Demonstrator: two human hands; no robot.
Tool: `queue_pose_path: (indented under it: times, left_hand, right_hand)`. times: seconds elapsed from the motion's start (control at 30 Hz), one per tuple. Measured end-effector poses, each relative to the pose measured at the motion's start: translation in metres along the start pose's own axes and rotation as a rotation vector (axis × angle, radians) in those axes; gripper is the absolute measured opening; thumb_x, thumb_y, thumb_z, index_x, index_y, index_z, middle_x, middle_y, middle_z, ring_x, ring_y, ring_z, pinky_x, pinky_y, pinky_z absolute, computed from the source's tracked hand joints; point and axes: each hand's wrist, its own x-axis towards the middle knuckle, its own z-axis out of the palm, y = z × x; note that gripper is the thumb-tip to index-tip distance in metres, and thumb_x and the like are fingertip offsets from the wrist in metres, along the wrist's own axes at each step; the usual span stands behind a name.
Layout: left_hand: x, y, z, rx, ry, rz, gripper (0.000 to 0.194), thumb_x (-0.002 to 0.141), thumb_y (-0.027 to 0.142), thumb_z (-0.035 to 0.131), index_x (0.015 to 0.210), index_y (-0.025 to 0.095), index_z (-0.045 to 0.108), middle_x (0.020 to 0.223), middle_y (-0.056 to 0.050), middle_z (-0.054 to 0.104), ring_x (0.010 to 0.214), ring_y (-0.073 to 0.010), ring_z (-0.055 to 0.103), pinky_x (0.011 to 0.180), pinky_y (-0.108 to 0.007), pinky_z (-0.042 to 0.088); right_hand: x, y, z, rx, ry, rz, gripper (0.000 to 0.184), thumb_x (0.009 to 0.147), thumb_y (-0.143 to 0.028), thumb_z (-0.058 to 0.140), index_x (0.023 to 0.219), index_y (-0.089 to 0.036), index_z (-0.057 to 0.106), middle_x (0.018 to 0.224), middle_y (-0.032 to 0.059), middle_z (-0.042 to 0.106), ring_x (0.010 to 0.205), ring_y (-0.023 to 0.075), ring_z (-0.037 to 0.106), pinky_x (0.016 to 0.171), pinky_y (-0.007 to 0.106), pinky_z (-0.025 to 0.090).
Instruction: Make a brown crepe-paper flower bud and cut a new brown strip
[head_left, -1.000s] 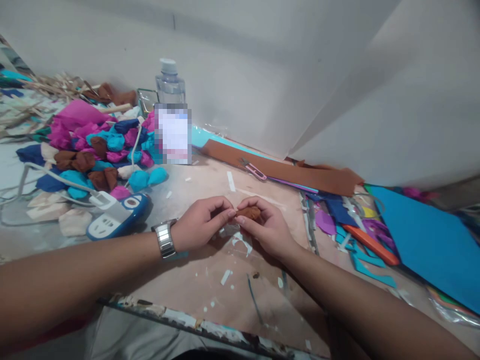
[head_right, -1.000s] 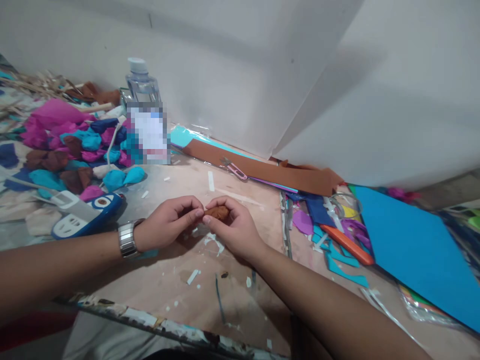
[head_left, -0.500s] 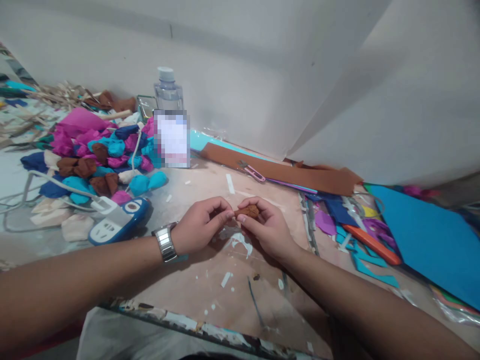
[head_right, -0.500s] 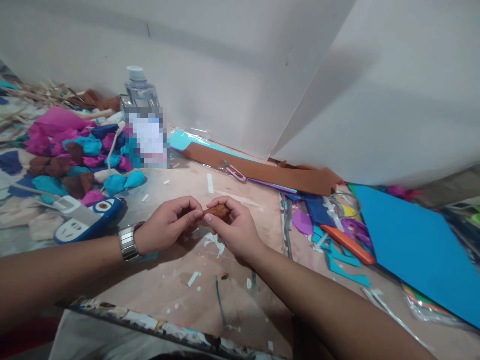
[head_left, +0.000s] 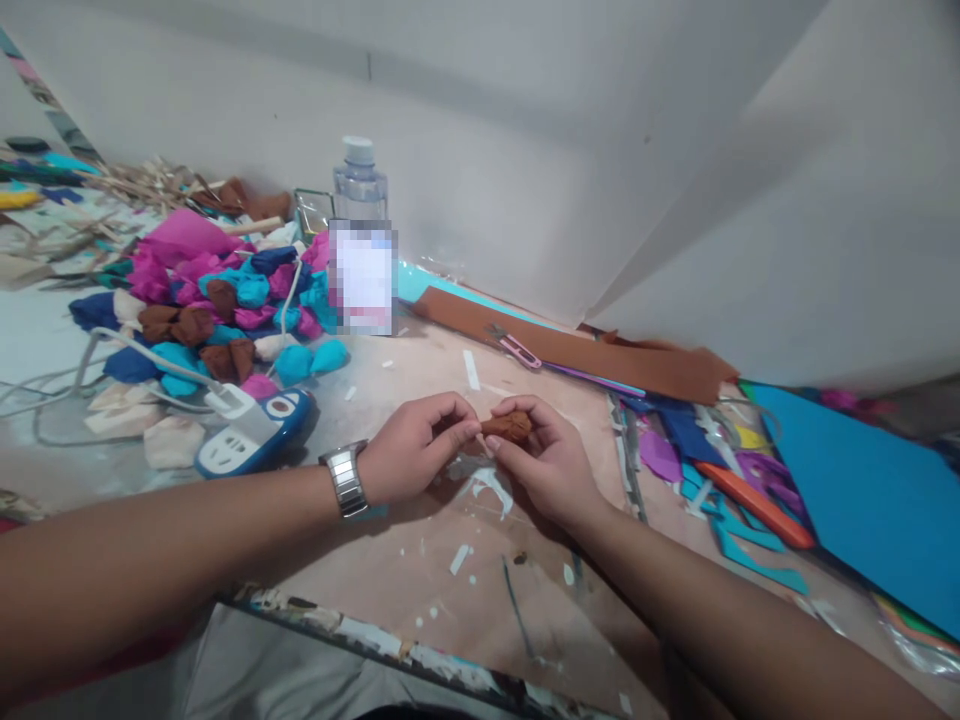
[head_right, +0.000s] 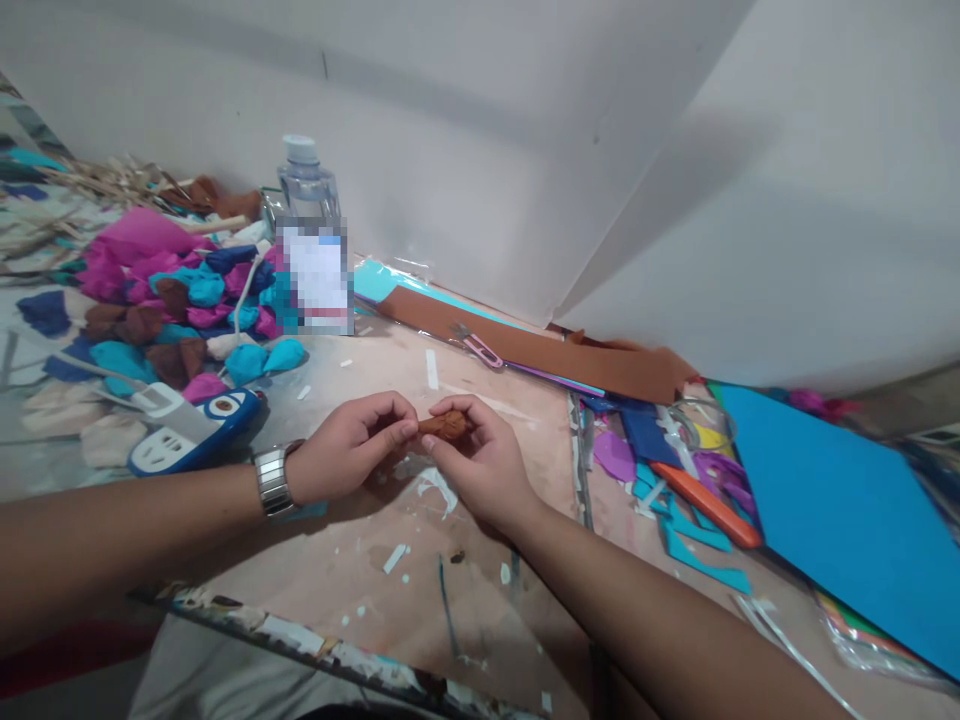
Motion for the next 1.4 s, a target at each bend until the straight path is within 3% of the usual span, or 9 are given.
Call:
queue_pose_path:
  times: [0.2, 0.67, 0.8, 0.93, 1.4]
  left_hand:
    - [0.0005, 0.0007, -0.0008, -0.030, 0.052, -0.039, 0.032, 0.103, 0.049, 0.059, 0.094, 0.019, 0.061, 0.068, 0.003, 0.062, 0.056, -0.0108, 0.058, 0.054, -0.020, 0.047]
    - [-0.0004, 0.0029, -0.0005, 0.030, 0.026, -0.032, 0.031, 0.106, 0.048, 0.055, 0.095, 0.020, 0.062, 0.062, 0.005, 0.060, 0.051, -0.0104, 0.051, 0.054, -0.022, 0.044]
    - [-0.0014, 0.0044, -0.0002, 0.049, 0.014, -0.022, 0.029, 0.106, 0.045, 0.055, 0.094, 0.019, 0.062, 0.063, 0.005, 0.059, 0.052, -0.0101, 0.050, 0.055, -0.021, 0.043]
    - [-0.0017, 0.0060, 0.0006, 0.079, -0.010, 0.002, 0.029, 0.105, 0.043, 0.055, 0.093, 0.018, 0.063, 0.064, 0.005, 0.058, 0.054, -0.0097, 0.049, 0.054, -0.021, 0.040]
    - [-0.0014, 0.0080, -0.0009, 0.114, -0.060, 0.063, 0.034, 0.108, 0.042, 0.047, 0.085, 0.019, 0.056, 0.068, 0.004, 0.054, 0.061, -0.0109, 0.049, 0.062, -0.023, 0.040]
  right_hand:
    - [-0.0006, 0.0025, -0.0025, 0.011, -0.013, 0.007, 0.043, 0.086, -0.033, 0.082, 0.121, -0.027, 0.057, 0.088, -0.0038, 0.066, 0.062, 0.0093, 0.057, 0.054, 0.021, 0.046]
    - [-0.0001, 0.0055, -0.0040, -0.034, 0.042, 0.065, 0.033, 0.086, -0.032, 0.075, 0.115, -0.026, 0.059, 0.088, -0.0042, 0.064, 0.055, 0.0081, 0.056, 0.046, 0.021, 0.041]
    - [0.0010, 0.0009, -0.0026, -0.019, -0.022, 0.045, 0.041, 0.082, -0.033, 0.082, 0.114, -0.025, 0.059, 0.086, -0.0039, 0.065, 0.065, 0.0100, 0.059, 0.058, 0.022, 0.048]
    - [0.0028, -0.0027, -0.0009, -0.066, -0.052, 0.019, 0.038, 0.076, -0.033, 0.089, 0.101, -0.021, 0.064, 0.087, -0.0012, 0.067, 0.078, 0.0131, 0.063, 0.071, 0.025, 0.051]
    - [0.0022, -0.0033, -0.0010, 0.014, 0.006, -0.026, 0.044, 0.073, -0.031, 0.093, 0.105, -0.024, 0.064, 0.085, -0.0015, 0.069, 0.075, 0.0138, 0.063, 0.069, 0.027, 0.051]
